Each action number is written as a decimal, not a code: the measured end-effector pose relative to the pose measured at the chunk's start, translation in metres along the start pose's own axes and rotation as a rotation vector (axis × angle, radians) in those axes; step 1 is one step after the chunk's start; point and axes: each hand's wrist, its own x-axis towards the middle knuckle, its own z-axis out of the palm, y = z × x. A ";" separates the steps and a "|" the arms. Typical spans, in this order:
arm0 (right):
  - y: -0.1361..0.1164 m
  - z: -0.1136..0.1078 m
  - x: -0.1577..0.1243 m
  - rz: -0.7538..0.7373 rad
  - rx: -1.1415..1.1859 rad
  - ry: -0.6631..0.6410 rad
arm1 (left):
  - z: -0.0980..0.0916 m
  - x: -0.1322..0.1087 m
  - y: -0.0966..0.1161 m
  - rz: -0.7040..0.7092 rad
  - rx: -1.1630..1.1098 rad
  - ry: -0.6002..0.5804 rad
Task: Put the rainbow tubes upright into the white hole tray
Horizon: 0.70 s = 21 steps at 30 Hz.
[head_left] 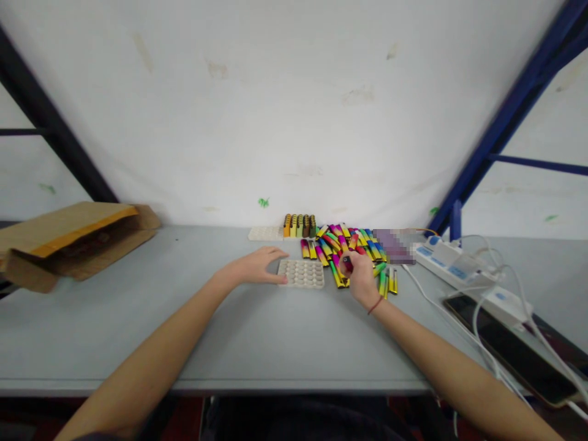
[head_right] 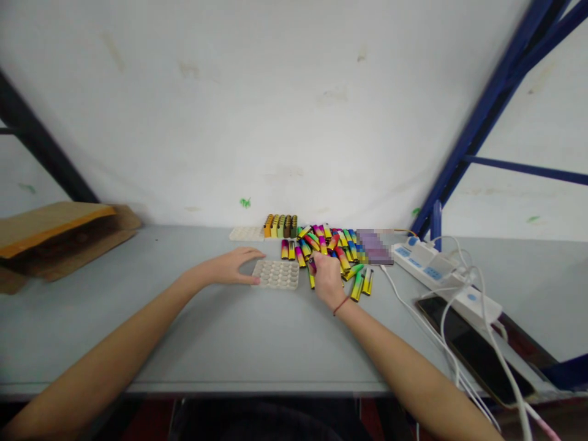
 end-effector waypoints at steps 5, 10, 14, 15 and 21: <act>-0.009 0.000 -0.002 -0.023 -0.001 -0.011 | 0.000 0.000 0.004 0.002 -0.021 -0.037; -0.021 -0.004 -0.004 -0.026 -0.077 -0.023 | -0.001 -0.001 0.005 -0.010 -0.006 -0.051; -0.020 0.000 -0.004 0.028 0.037 0.014 | -0.001 -0.001 0.003 -0.016 0.015 -0.075; -0.018 0.001 -0.003 0.042 0.044 0.012 | -0.001 -0.002 0.003 -0.026 0.017 -0.079; -0.010 -0.001 -0.001 -0.033 -0.291 -0.005 | -0.003 -0.004 0.002 -0.061 0.014 -0.075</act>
